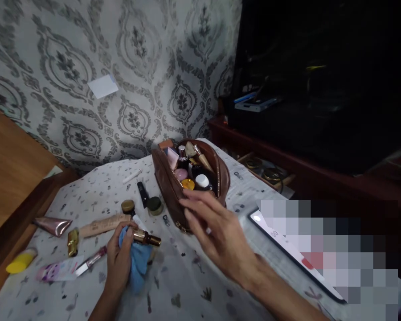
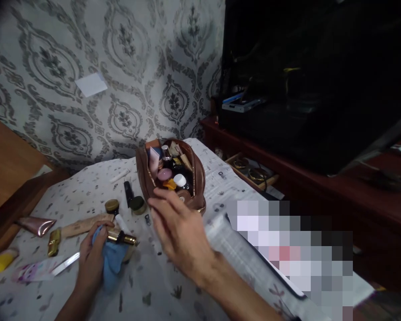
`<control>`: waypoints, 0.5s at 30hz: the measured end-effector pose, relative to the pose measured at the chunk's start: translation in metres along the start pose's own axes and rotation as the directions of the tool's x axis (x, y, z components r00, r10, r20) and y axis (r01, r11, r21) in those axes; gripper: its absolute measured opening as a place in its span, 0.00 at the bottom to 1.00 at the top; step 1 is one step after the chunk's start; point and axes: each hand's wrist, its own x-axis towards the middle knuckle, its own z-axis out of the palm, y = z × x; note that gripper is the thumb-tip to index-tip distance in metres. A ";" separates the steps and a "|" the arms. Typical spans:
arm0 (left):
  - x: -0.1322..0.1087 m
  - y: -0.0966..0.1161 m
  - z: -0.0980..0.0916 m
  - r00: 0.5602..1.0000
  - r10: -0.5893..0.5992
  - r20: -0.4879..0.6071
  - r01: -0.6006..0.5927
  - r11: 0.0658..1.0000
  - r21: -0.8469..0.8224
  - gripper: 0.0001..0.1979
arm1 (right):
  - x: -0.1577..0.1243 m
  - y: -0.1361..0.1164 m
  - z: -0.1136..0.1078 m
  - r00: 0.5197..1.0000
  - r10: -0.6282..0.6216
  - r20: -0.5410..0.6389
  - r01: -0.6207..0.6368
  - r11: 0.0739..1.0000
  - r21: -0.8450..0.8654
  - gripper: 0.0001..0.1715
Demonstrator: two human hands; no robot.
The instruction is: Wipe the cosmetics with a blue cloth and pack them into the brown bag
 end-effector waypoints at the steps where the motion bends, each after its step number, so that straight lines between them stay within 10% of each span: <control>1: 0.000 -0.001 0.000 1.000 -0.028 0.006 0.028 1.000 -0.002 0.20 | 0.002 0.005 -0.006 1.000 0.028 0.011 -0.027 0.996 -0.081 0.16; 15: 0.006 -0.011 -0.021 0.961 -0.277 -0.001 0.275 0.954 0.118 0.24 | -0.055 0.036 -0.023 0.984 0.156 -0.083 -0.165 0.980 -0.114 0.21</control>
